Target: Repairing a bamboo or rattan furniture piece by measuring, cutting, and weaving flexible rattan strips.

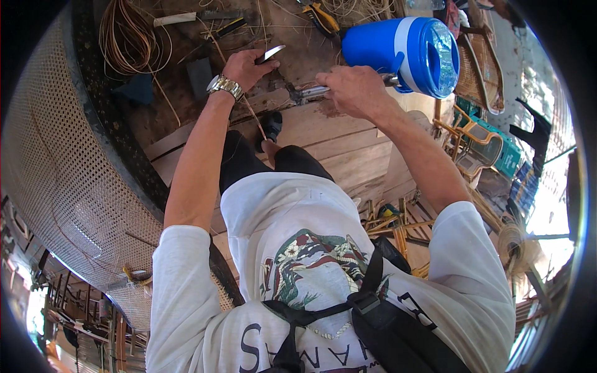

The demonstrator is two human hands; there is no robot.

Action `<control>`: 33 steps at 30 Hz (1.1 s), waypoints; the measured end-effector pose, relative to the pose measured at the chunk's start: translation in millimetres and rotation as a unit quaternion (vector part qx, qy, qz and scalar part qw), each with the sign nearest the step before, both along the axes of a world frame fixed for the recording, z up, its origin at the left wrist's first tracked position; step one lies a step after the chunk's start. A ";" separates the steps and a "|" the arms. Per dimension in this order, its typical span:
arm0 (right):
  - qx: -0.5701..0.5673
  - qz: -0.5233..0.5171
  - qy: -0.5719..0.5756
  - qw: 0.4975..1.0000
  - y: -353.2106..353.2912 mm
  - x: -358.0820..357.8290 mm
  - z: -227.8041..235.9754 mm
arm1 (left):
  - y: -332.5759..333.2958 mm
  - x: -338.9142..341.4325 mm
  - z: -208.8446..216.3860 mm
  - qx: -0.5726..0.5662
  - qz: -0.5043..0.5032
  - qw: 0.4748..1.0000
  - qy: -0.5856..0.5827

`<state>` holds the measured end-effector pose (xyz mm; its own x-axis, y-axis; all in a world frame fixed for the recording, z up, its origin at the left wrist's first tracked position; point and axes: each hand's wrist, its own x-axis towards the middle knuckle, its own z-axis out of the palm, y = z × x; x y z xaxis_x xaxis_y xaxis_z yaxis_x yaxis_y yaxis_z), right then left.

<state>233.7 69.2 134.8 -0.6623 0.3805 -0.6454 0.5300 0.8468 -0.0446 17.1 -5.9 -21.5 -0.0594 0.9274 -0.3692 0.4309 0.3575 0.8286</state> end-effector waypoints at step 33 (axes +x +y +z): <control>-0.097 -0.039 0.040 0.994 -24.6 4.7 -3.0 | 1.6 1.2 0.8 -0.022 -0.001 1.000 0.013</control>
